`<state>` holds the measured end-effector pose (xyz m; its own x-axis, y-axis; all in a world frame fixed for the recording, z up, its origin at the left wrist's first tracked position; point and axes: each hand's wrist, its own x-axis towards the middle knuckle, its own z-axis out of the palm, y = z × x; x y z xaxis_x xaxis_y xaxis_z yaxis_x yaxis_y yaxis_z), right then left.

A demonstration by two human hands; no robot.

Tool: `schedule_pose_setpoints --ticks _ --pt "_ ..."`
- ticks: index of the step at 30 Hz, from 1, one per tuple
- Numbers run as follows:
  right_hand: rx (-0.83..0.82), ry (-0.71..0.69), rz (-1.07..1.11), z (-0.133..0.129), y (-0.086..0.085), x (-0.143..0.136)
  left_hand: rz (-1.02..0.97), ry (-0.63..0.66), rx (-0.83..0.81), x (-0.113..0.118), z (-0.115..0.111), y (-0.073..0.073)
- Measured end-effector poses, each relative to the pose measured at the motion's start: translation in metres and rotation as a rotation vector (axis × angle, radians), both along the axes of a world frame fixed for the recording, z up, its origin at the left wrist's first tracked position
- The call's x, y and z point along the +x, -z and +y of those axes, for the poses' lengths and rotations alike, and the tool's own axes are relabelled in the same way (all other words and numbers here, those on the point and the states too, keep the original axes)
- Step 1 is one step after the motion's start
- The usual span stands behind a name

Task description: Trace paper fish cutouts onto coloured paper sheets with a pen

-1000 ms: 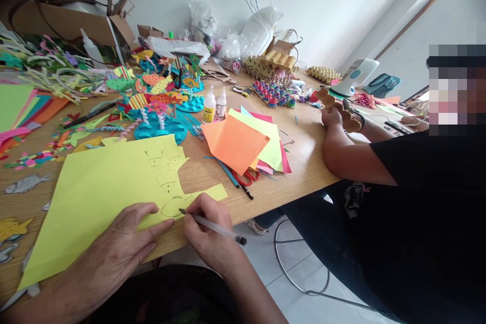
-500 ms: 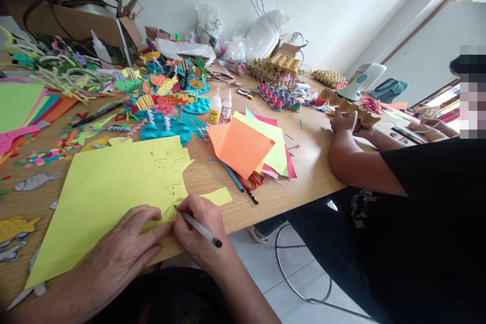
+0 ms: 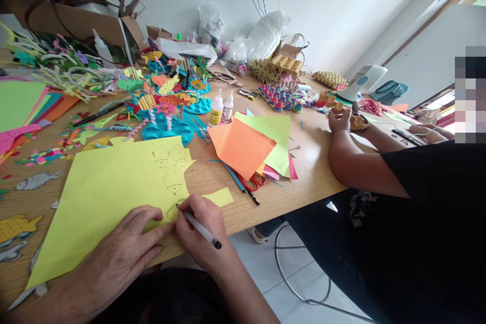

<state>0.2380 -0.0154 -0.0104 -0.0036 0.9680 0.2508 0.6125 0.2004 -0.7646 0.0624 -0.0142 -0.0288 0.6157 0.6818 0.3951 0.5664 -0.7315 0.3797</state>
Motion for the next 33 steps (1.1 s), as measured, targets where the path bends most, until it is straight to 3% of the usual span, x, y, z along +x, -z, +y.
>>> schedule_pose_setpoints --ticks 25,33 --pt "0.058 -0.082 0.070 -0.0072 -0.0072 0.0057 0.010 0.004 -0.006 -0.0009 0.0000 -0.0046" --pt "0.054 -0.050 0.098 -0.0077 -0.0065 0.0060 -0.009 0.001 -0.025 -0.0003 0.0009 -0.0034"
